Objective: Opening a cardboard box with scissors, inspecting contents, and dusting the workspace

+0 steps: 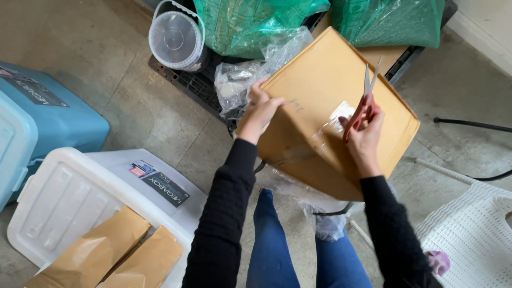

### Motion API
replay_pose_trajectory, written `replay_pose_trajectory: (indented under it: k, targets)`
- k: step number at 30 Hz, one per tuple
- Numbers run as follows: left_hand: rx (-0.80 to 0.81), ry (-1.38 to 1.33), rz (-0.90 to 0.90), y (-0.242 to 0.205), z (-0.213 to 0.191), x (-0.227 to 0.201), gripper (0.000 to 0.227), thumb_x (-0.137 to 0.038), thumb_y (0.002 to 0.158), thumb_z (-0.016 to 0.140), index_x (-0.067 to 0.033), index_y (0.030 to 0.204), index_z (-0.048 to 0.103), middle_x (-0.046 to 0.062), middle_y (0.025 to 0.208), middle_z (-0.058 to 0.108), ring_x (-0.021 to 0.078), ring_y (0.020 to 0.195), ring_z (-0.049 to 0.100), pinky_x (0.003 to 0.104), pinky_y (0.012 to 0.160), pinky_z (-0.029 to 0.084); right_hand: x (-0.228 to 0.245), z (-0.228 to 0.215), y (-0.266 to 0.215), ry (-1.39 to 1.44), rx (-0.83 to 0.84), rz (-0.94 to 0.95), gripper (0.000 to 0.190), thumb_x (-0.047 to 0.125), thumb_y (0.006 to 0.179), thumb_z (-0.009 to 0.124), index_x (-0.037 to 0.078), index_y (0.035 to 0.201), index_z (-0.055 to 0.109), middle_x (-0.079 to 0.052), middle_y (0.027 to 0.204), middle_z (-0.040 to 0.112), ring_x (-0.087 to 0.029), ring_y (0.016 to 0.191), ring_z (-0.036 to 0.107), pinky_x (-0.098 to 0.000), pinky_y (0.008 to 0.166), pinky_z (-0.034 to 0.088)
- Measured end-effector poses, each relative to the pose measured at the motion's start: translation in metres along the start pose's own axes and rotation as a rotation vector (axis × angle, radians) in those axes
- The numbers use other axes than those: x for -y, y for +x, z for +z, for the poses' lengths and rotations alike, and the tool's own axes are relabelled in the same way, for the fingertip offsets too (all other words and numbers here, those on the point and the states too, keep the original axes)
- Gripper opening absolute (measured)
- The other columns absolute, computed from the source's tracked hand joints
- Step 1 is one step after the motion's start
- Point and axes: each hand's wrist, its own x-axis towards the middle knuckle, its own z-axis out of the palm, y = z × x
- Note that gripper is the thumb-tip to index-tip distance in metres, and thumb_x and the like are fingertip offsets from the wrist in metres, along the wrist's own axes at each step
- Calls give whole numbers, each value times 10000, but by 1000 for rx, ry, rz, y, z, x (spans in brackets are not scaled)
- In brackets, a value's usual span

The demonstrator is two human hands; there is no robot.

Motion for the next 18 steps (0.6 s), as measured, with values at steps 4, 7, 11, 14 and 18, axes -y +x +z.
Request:
replay_pose_trajectory:
  k: [4, 7, 11, 14, 18]
  targets:
    - [105, 185, 199, -19, 15, -31, 1284, -448, 612, 924, -213, 1607, 148, 275, 1618, 168, 547, 1489, 185, 619, 1231, 65, -4, -9, 42, -370, 49, -216, 687, 380, 800, 1000, 45, 1170, 528, -151, 1089, 548, -354, 990, 575, -445, 839, 496]
    - [99, 127, 413, -53, 22, -29, 1321, -564, 726, 846, -121, 1653, 14, 327, 1655, 57, 573, 1523, 67, 674, 1228, -14, -12, -25, 63, -462, 77, -248, 642, 404, 868, 966, 26, 1155, 534, -196, 1080, 540, -393, 1004, 573, -498, 898, 464]
    - [46, 271, 518, -86, 16, 81, 863, -421, 938, 686, -2, 1534, 224, 397, 1517, 164, 621, 1439, 203, 680, 1194, 199, -17, -32, 80, -449, 122, -187, 600, 381, 894, 947, 35, 1152, 531, -175, 1108, 560, -354, 1054, 581, -461, 953, 459]
    - [210, 720, 675, -83, -1, 229, 515, -304, 756, 788, -74, 1167, 581, 162, 1077, 488, 423, 1059, 552, 536, 1009, 424, -16, -34, 77, -483, 128, -150, 599, 441, 935, 924, 73, 1181, 520, -151, 1125, 537, -325, 1071, 576, -439, 952, 475]
    - [400, 979, 604, -106, -30, 220, 697, -470, 874, 591, -74, 1440, 497, 155, 1276, 654, 383, 1184, 614, 648, 1177, 257, -4, -31, 75, -549, 144, -146, 441, 268, 991, 813, 35, 1163, 481, -144, 1093, 480, -273, 958, 512, -430, 762, 440]
